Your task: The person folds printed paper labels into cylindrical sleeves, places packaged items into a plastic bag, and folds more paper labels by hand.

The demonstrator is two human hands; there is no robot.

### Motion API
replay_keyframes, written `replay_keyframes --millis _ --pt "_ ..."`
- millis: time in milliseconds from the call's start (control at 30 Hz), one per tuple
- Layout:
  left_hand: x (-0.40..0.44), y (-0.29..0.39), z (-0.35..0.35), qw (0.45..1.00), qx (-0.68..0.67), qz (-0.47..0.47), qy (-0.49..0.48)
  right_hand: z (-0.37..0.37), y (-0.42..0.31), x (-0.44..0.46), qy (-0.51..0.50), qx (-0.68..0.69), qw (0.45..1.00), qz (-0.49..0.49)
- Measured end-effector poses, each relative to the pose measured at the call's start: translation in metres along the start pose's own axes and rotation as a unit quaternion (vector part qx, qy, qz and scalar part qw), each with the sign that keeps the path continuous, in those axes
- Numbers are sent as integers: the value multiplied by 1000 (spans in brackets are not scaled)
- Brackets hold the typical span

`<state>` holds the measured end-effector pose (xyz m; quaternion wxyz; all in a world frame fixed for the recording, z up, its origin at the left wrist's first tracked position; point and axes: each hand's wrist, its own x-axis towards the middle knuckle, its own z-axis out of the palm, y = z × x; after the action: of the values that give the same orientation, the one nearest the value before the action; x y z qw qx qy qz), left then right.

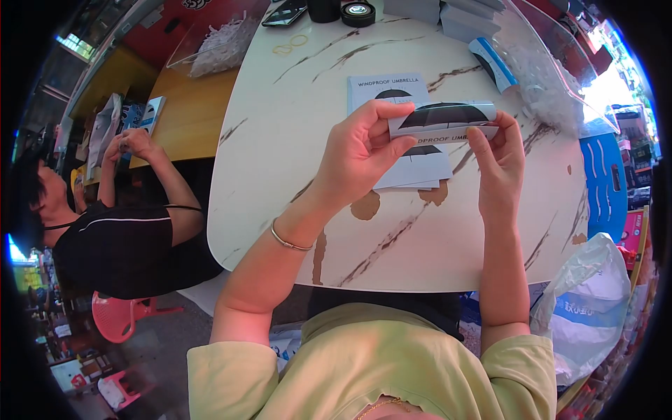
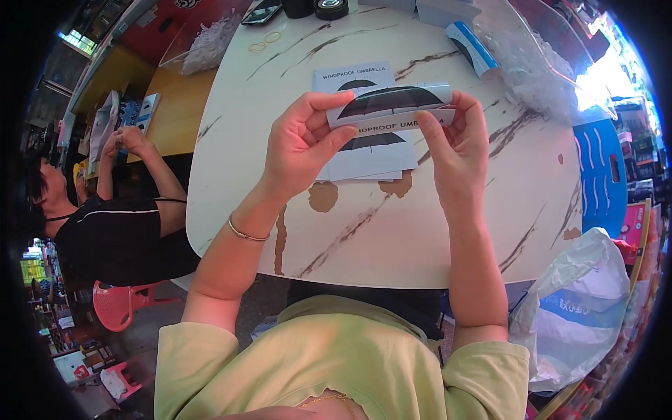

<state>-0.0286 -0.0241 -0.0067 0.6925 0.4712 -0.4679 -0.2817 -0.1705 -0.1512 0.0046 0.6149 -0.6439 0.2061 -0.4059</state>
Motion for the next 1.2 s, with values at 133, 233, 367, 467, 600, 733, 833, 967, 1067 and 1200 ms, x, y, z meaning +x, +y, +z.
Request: replay_keyframes --millis 133,233,367,467,600,733,833,967,1067,1200 --pt "0 0 0 1000 6 -9 4 0 0 0 1 -1 1000 2" --pt "0 -1 0 1000 2 -10 6 0 0 0 0 -10 1000 6" --pt "-1 -1 0 1000 1 -12 5 -1 0 0 -2 -15 1000 9" --pt "-1 1 0 1000 14 -18 2 -1 0 0 -5 -14 1000 13" --pt "0 -3 -1 1000 21 1 -4 -2 2 1 -7 -11 1000 18" --pt "-1 -4 0 1000 28 7 -5 -3 3 1 -5 -8 1000 24" --pt "-1 -3 1 1000 27 13 3 -2 3 1 -3 4 1000 21" --pt "-1 -3 1 999 41 15 8 -2 3 0 -2 4 1000 21" --pt "-1 -6 3 999 36 33 21 -1 3 0 -1 11 1000 22" --pt "-2 -8 4 999 28 33 22 -1 2 0 1 7 1000 24"
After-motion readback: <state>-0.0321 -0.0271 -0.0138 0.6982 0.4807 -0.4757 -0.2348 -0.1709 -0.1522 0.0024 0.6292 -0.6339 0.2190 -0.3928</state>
